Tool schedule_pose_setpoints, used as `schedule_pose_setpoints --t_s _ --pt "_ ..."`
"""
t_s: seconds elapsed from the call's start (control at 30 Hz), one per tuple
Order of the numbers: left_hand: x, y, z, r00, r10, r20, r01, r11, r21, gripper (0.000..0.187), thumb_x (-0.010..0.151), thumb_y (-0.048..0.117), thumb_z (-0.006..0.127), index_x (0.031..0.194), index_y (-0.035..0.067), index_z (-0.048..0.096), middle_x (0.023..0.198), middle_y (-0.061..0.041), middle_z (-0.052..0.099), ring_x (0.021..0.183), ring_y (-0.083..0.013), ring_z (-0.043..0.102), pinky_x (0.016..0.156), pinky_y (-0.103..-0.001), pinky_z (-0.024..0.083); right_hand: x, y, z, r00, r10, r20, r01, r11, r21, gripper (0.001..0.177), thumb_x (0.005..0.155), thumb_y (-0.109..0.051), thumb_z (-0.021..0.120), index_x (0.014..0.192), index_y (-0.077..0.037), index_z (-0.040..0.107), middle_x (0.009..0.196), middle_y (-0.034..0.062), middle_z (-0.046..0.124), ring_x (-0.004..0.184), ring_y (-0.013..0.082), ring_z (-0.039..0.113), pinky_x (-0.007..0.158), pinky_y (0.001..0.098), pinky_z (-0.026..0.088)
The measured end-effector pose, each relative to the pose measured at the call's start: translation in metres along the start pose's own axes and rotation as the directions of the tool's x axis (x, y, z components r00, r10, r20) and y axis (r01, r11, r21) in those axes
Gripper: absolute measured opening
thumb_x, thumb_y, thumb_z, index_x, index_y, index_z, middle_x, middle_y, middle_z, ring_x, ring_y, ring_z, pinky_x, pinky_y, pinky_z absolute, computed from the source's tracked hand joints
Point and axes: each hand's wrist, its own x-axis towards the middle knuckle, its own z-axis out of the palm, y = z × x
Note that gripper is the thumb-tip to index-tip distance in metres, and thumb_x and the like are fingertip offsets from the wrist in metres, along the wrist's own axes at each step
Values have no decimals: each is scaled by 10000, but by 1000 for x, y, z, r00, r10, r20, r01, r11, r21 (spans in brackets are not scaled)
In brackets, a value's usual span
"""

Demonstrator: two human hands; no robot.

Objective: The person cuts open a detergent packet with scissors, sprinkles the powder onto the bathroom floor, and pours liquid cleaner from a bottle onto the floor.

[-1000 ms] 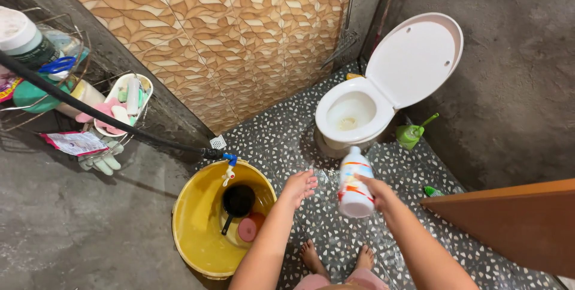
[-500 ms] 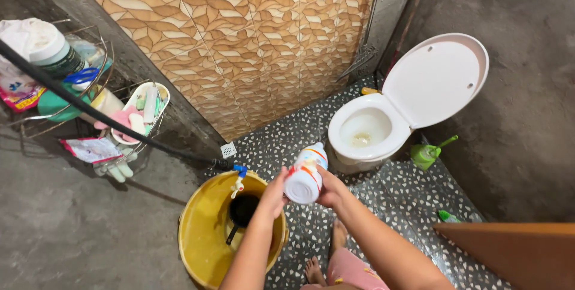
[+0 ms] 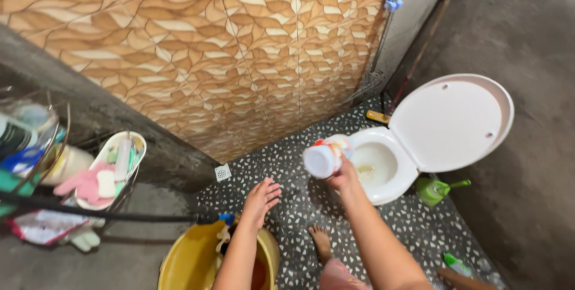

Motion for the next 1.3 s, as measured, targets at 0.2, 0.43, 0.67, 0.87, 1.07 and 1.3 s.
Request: schedule_pose_setpoints --t_s 0.2,0.43,0.67,0.87,1.07,1.3 --pt "48 35 36 1000 20 21 -20 1000 -21 607 974 429 543 1434 34 529 1358 -172 653 1196 -266 655 991 -411 520 4 -61 65 1000 -24 10 24 1000 -5 455 1033 -424 553 1278 -52 645 1197 144 723 1064 311 719 934 517 588" --pt "72 51 55 1000 -9 18 10 1000 -14 604 985 433 552 1430 26 513 1368 -171 654 1194 -258 657 1000 -402 515 16 -57 83 993 38 -112 -49 994 -100 502 1025 -421 475 1352 -56 582 1235 169 708 1082 339 710 951 577 553" --pt "77 54 55 1000 -22 -14 22 1000 7 582 988 418 550 1409 17 537 1365 -171 662 1187 -259 657 996 -405 513 38 -67 73 985 72 -156 -79 996 -42 538 1029 -479 510 1382 -81 594 1242 137 725 1078 318 727 943 556 582" --pt "69 39 41 999 -40 -23 40 999 11 569 992 416 531 1418 39 539 1369 -165 651 1208 -270 650 1009 -407 508 44 -50 66 972 77 -222 -92 994 -58 537 1024 -512 492 1348 -103 619 1227 104 740 1069 289 734 930 522 593" --pt "56 9 2 995 -19 -95 15 999 -46 568 995 426 538 1412 41 533 1364 -163 654 1212 -272 653 1005 -414 510 51 14 36 963 257 -81 -269 924 -271 355 1030 -357 543 1237 -106 683 1159 92 745 1010 248 742 907 474 607" --pt "15 -46 -69 955 -125 -268 86 984 -153 550 968 457 607 1357 70 573 1319 -156 656 1110 -281 636 919 -426 509 -22 149 8 859 495 -132 -481 690 -541 359 991 -311 525 1181 -62 699 1083 153 772 953 279 754 879 490 603"
